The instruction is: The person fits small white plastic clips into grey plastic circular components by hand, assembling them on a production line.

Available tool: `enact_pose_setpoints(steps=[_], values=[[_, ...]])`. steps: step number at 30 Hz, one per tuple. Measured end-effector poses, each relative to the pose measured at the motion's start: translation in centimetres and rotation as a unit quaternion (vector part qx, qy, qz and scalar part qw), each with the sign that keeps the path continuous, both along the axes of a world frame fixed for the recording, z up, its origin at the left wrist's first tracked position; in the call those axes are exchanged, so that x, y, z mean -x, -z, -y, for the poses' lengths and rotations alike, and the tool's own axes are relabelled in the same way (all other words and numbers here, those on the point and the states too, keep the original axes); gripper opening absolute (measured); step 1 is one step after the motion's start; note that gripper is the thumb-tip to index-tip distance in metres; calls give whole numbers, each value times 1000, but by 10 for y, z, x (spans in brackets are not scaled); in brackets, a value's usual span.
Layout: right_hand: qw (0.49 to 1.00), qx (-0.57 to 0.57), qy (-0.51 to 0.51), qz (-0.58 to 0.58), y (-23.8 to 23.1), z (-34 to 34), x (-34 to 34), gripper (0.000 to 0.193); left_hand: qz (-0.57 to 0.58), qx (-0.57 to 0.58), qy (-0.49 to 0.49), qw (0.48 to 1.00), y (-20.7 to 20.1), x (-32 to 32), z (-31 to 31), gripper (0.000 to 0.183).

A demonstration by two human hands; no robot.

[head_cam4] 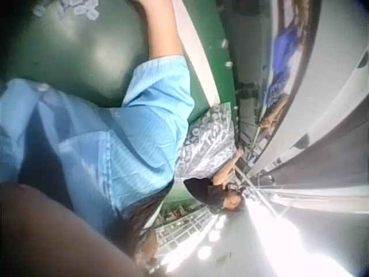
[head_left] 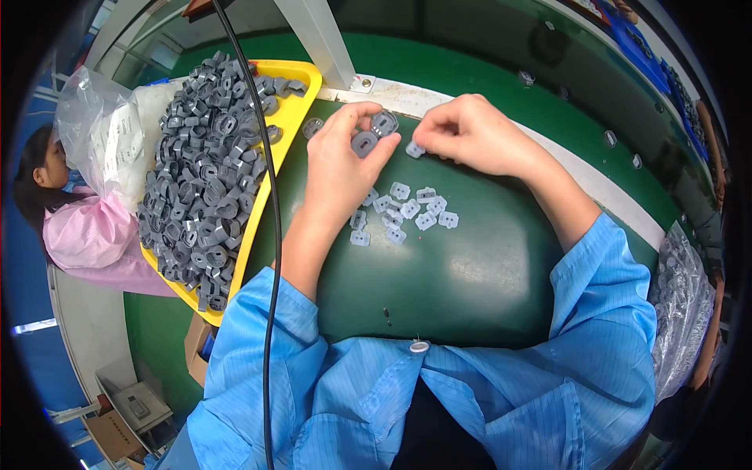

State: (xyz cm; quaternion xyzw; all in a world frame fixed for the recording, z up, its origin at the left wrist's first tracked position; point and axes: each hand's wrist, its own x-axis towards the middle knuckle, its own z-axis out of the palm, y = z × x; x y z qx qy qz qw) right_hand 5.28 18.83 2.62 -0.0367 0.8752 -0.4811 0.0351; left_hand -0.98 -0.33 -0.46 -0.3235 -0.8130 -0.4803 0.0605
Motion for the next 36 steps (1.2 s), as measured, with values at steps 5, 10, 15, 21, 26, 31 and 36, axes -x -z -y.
enact_pose_setpoints(steps=[5,10,15,21,26,31,36], values=[[990,38,72,-113,3,13,2,18,21,-5,1,1000,4,-6,-8,34],[985,-38,74,-150,0,19,0,18,1,-29,14,999,4,-10,-11,32],[991,84,69,-73,7,14,4,18,-52,-40,27,997,6,-10,-9,33],[958,275,58,57,9,6,8,23,-58,-49,36,996,2,-15,-13,32],[950,299,12,84,12,-4,10,15,-155,-53,58,985,-1,-15,-15,31],[948,300,10,109,9,-4,9,16,-143,-37,80,986,-2,-17,-11,32],[970,77,90,-212,10,19,-3,17,-109,-58,10,992,-2,-16,-10,31]])
